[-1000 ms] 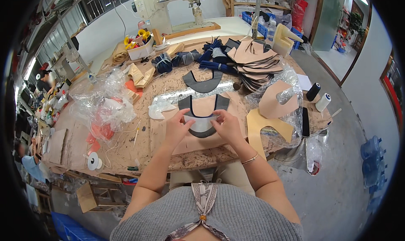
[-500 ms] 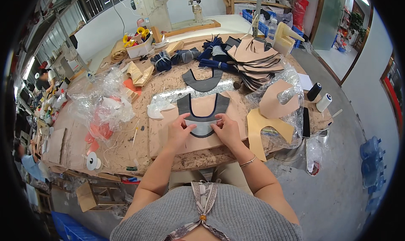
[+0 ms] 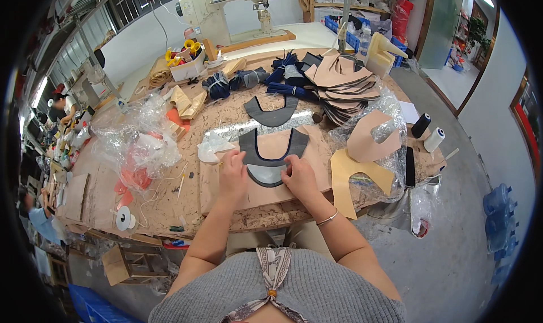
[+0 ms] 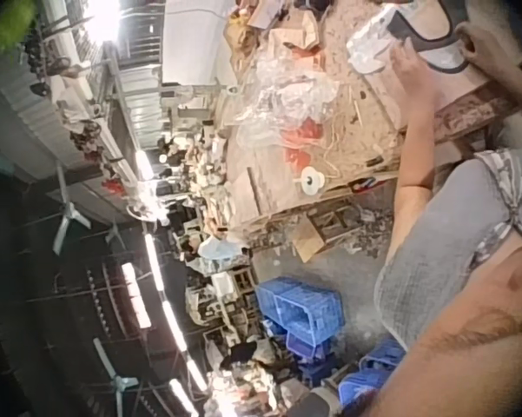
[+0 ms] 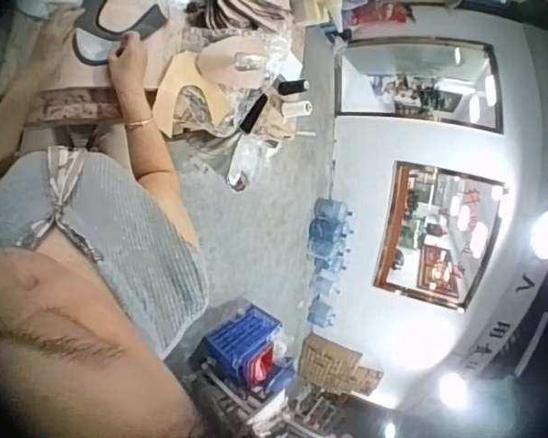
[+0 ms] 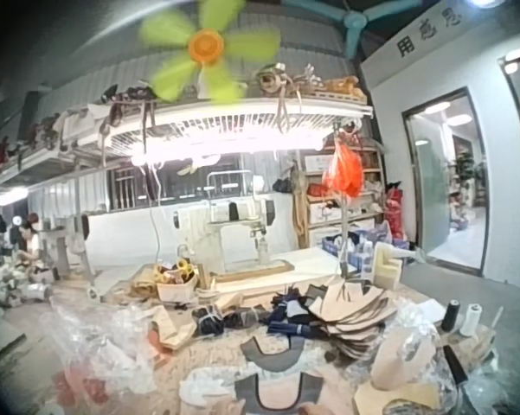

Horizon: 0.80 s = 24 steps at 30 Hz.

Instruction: The person aligns and stacks various fabric and paper pattern pieces on a workbench. They handle dark blue and beige fabric sections, folding and organizing them into neat piles. The person also uses a pen to mark a stack of paper patterns and briefly consults a handwritten note before continuing to sort the materials.

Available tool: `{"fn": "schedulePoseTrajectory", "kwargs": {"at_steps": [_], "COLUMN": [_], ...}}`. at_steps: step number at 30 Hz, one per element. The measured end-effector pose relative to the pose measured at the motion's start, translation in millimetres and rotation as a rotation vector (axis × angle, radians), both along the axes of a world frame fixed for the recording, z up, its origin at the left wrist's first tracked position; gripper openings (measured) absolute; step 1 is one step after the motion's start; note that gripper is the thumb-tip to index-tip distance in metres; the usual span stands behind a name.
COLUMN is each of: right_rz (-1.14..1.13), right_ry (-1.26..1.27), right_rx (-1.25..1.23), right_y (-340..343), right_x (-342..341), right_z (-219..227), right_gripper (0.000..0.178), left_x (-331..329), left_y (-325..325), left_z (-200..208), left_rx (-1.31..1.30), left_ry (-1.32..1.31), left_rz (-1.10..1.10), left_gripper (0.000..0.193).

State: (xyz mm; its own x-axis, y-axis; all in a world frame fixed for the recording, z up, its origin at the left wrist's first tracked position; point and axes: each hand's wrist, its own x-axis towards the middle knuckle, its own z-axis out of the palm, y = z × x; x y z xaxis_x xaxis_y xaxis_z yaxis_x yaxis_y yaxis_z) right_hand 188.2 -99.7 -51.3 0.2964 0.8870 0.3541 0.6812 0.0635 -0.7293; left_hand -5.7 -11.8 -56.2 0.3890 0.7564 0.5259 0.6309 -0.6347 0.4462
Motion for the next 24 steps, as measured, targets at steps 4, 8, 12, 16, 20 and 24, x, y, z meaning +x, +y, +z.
{"fn": "schedulePoseTrajectory", "kwargs": {"at_steps": [4,8,12,16,20,24], "right_rz": [-0.036,-0.100,0.151,0.177,0.254,0.304], "right_ry": [-0.151,-0.387,-0.578,-0.464,-0.511,-0.132], "right_rx": [0.101,0.169,-0.010,-0.129,-0.049,0.018], "right_y": [1.7,-8.1,-31.2,-31.6,-53.6,-58.6], "right_x": [6.9,9.0,-9.6,-11.0,-11.4,6.4], "right_z": [-5.5,0.3,-9.3,-0.3,-4.1,-5.4], "right_gripper": [0.035,0.040,0.052,0.058,0.052,0.033], "left_x": [21.2,27.2,29.7,23.2,-8.5,-12.0], "left_y": [-45.4,-58.0,-56.5,-59.6,-82.5,-93.4], "left_z": [26.2,25.0,23.9,19.6,-3.3,-4.1], "left_rx": [0.060,-0.080,-0.113,-0.173,-0.060,0.069], "left_ry": [0.407,0.657,0.658,0.540,0.235,0.318], "left_rz": [-0.374,-0.346,-0.348,-0.349,-0.367,-0.345], "left_gripper": [0.083,0.103,0.106,0.108,0.096,0.085]}}
